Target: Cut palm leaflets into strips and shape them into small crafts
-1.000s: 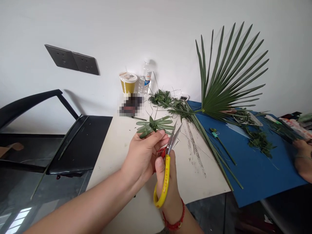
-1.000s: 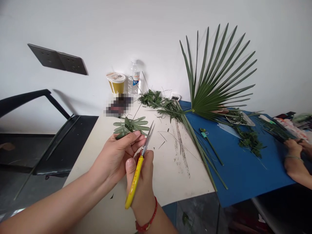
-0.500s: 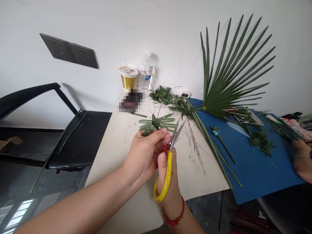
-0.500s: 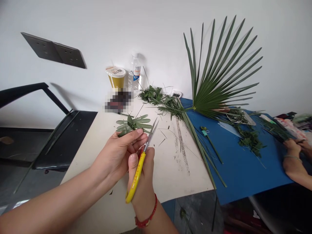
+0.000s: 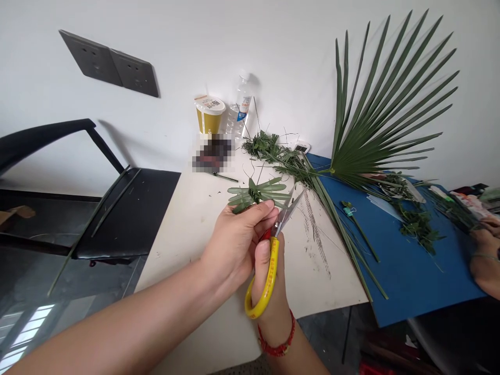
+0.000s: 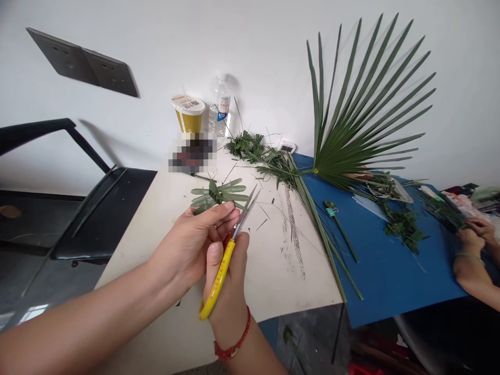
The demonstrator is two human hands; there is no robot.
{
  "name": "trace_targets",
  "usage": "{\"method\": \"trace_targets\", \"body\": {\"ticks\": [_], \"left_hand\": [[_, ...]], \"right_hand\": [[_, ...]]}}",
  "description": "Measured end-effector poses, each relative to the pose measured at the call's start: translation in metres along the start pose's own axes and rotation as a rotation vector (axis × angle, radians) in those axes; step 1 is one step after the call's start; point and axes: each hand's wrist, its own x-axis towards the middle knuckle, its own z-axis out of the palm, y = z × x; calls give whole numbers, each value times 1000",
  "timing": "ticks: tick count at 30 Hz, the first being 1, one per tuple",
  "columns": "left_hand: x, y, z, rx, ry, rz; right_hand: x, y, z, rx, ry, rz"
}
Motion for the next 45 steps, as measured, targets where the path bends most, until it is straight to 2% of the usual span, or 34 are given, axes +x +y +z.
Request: {"method": "trace_targets", "body": {"ticks": [11,25,31,39,45], "left_hand": [[-1,-3,-1,-34,-5,-6],[3,-3,-1,-10,-45,26],[6,-1,-3,43,-76,65],[8,3,-5,178,-87,123],[6,7,-4,188,-103,160]], "right_hand": [[1,-1,1,-44,-8,36],[-1,2,-4,-19,-36,-16],[-2,3,-7,25,-54,49],[-5,20,-10,149,-84,117],[-5,18,-16,128,-114,136]]}}
